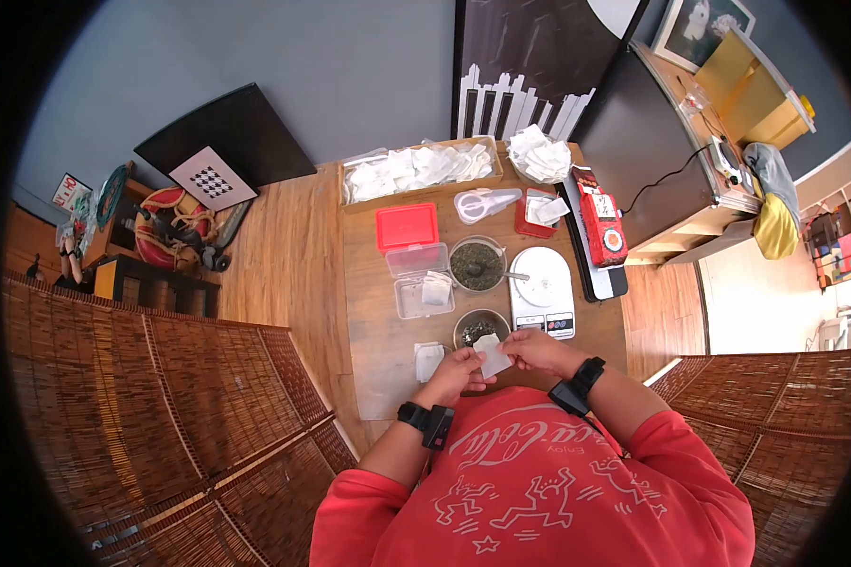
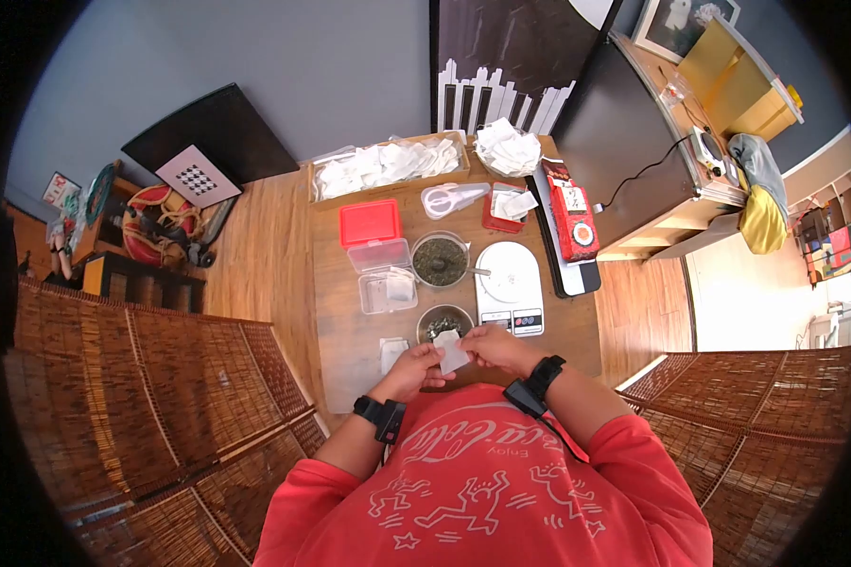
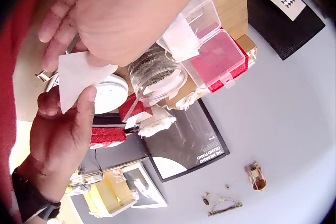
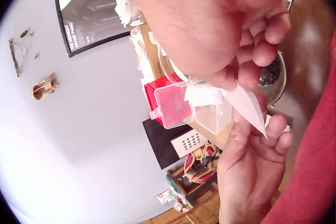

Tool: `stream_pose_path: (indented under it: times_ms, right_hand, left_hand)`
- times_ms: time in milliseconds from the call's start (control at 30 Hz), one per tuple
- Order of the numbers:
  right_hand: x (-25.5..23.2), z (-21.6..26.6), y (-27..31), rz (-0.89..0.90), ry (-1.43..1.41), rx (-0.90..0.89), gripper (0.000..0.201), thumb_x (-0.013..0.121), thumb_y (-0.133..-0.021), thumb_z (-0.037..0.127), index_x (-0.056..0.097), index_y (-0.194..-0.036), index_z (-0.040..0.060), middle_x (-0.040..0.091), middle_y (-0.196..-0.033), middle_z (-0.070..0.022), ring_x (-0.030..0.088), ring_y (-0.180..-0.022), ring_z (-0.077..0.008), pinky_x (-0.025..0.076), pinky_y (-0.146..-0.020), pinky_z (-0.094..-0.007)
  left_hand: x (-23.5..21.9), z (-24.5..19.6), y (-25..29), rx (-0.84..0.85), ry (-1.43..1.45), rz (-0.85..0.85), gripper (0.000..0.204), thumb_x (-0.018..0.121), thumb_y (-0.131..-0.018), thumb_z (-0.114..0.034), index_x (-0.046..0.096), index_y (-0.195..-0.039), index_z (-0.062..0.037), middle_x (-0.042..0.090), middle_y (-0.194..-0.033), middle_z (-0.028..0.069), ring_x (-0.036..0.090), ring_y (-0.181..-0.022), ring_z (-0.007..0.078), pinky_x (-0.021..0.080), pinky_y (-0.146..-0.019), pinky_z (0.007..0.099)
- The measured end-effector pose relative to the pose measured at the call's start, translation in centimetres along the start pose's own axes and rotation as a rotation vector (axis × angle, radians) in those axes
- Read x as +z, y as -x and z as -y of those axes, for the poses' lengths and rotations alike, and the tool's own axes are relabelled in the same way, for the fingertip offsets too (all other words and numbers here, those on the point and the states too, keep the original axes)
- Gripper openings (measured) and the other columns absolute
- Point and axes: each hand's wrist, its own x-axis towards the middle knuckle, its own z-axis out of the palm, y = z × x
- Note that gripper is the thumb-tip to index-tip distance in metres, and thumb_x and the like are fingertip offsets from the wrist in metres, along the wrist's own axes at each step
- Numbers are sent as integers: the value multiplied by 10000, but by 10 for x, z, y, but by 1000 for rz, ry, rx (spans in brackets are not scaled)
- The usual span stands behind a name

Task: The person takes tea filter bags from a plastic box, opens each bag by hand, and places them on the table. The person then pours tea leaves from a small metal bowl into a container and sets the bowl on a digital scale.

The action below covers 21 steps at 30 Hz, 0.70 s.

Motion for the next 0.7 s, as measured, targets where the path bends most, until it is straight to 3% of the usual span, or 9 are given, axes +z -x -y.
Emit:
stream_pose_path:
  times_ms: [133,200,233,300,400,600,700]
  right_hand:
    - [-4,-6,-2,64,-8,34,214,661,-917,262,649,-854,59,603,-688,8,500,-533,-61,376,-476,-206]
    - [-4,-2,4,149,56,67,172,619,-953,273,645,-947,102,617,-795,34,526,-651,-57,405,-558,-203]
    - [-5,0,7,153,55,68,172,619,-953,273,645,-947,102,617,-795,34,526,-651,-57,405,-558,-203]
    - [-7,3,12,154,65,90,162,612,-959,277,638,-1002,123,623,-838,48,525,-685,-49,411,-582,-205]
    - [-16,-5,10,124,12,95,159,611,-963,284,639,-997,131,624,-843,50,523,-681,-50,413,-585,-208]
    - [-27,-11,16,79,-35,104,156,609,-954,290,651,-949,140,625,-809,38,523,-649,-60,413,-554,-217]
    - [-29,-13,19,74,-53,129,188,612,-974,299,637,-1044,127,622,-813,50,528,-649,-38,411,-574,-202]
  left_hand:
    - [-9,6,-7,75,-113,-39,177,580,-998,-258,603,-1033,-86,647,-837,9,681,-746,137,527,-630,227]
    - [-23,20,-20,324,-370,-129,161,588,-983,-203,630,-1000,-49,660,-831,28,628,-692,103,497,-620,232]
    - [-24,18,-16,322,-370,-132,161,588,-983,-203,630,-1000,-49,660,-831,28,628,-692,103,497,-620,232]
    - [-29,16,-5,503,-768,-396,196,601,-950,-222,654,-1006,-42,698,-830,142,682,-734,241,515,-669,348]
    - [-44,18,6,485,-715,-406,187,618,-926,-215,661,-1025,-63,678,-816,170,669,-746,294,515,-708,388]
    - [-89,31,17,433,-739,-519,205,601,-935,-221,663,-1027,-49,696,-853,172,683,-799,319,518,-730,391]
    - [-108,36,14,365,-841,-546,231,594,-933,-229,657,-1052,-41,706,-891,173,683,-850,337,521,-755,408]
